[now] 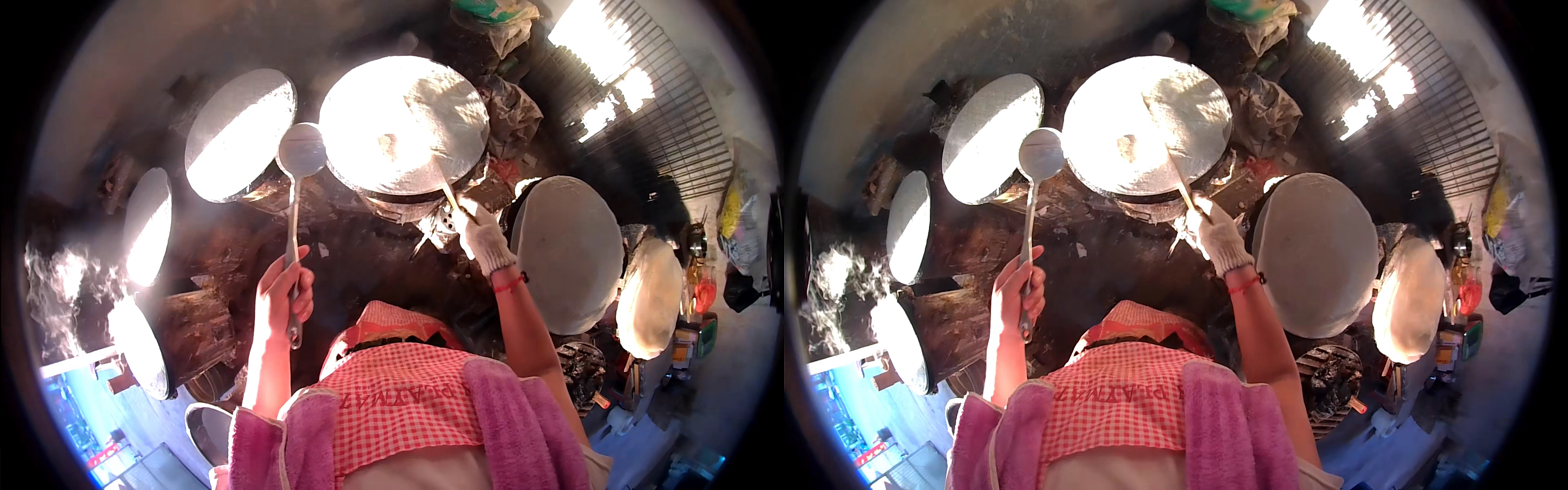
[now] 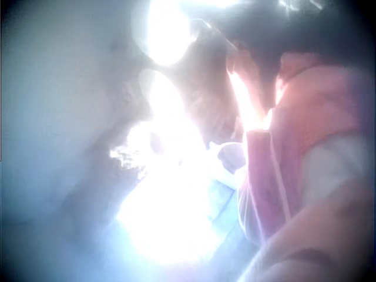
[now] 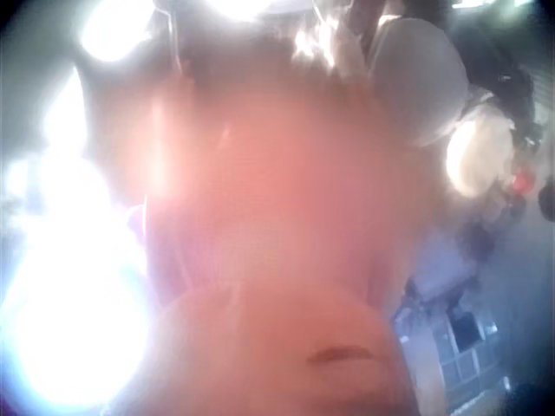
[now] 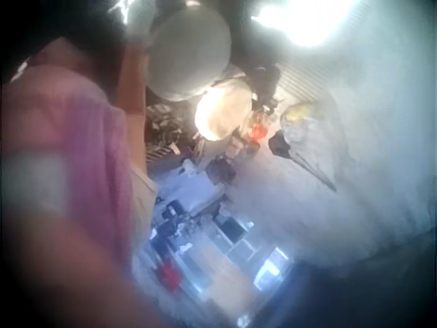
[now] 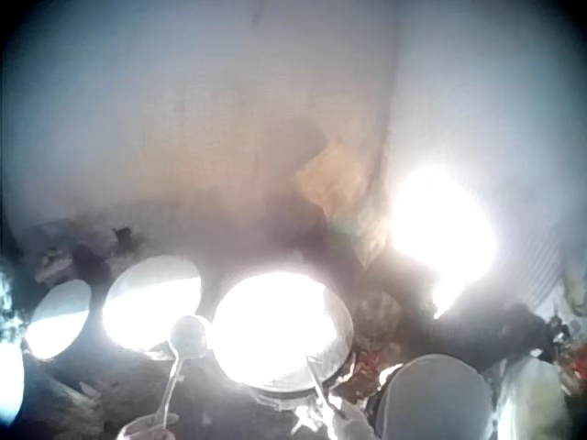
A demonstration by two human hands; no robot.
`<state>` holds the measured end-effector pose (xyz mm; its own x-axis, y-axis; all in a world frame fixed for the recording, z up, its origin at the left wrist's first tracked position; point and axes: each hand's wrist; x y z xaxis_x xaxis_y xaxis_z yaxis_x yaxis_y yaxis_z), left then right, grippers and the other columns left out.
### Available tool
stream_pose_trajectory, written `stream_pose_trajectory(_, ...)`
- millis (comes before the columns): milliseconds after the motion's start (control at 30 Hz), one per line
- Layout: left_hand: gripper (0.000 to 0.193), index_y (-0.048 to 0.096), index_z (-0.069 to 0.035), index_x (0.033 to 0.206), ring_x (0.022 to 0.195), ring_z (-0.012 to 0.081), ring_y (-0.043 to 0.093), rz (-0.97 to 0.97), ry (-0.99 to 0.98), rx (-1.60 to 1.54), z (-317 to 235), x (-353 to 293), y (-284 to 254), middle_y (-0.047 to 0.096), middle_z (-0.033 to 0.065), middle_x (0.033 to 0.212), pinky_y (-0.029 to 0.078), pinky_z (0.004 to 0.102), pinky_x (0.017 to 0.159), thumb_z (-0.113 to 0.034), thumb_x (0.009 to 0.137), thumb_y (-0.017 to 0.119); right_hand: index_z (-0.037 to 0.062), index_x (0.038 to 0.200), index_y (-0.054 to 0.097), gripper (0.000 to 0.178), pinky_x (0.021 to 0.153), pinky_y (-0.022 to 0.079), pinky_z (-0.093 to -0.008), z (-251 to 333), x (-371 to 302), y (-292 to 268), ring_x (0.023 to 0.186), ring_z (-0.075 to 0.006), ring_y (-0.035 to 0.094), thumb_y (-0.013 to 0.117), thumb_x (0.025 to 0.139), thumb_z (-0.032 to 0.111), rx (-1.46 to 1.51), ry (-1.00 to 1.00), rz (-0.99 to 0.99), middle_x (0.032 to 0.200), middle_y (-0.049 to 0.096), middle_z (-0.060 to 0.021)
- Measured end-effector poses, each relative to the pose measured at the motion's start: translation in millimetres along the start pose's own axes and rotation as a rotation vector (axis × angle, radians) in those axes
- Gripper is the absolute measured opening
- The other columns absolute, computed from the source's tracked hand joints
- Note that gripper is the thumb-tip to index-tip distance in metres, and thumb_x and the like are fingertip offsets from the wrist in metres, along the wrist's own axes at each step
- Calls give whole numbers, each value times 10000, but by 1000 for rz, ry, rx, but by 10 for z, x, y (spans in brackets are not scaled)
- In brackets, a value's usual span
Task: The person uses a ladle to pour batter onto multiple circular hot plates, spreads the batter into thin layers using a wooden stick, and then flips and removes the cooked flatbreads using the stick and tongs.
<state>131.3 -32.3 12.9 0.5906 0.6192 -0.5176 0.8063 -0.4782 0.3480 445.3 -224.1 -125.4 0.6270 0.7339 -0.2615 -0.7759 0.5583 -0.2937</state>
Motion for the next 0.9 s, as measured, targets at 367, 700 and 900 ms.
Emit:
stream_pose_trajectory(367, 336, 480, 10, 1306, 552, 90, 441, 61, -199, -232, 267, 54, 25, 503, 52, 816, 388, 240, 448, -118, 1001, 535, 81, 1255, 599, 279, 427, 374, -222, 3, -1155, 250, 527, -43, 474, 607, 978, 116, 430, 224, -211, 782, 572, 35)
stream_pose_trajectory(700, 412, 352, 59, 1416, 595, 110, 410, 478, -737, -1112, -228, 341, -251, 443, 57, 864, 385, 265, 475, -150, 1069, 427, 112, 1269, 625, 293, 442, 381, -228, 582, -816, 1290, 553, -58, 499, 622, 980, 163, 674, 356, -7, 764, 571, 49)
stream_pose_trajectory(900, 495, 261, 9, 1527, 506, 45, 320, 591, -307, -656, -477, 173, -975, 389, 13, 778, 294, 197, 381, -161, 1082, 395, 135, 1346, 604, 457, 846, 547, -396, 665, -920, 796, 992, -356, 656, 691, 898, 147, -679, -79, -390, 1118, 672, -169)
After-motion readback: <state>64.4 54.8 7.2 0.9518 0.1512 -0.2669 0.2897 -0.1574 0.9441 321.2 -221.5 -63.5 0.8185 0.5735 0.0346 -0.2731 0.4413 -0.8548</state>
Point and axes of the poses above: each hand's wrist, its own x-axis towards the middle knuckle, its own y-axis out of the palm, z = x × y
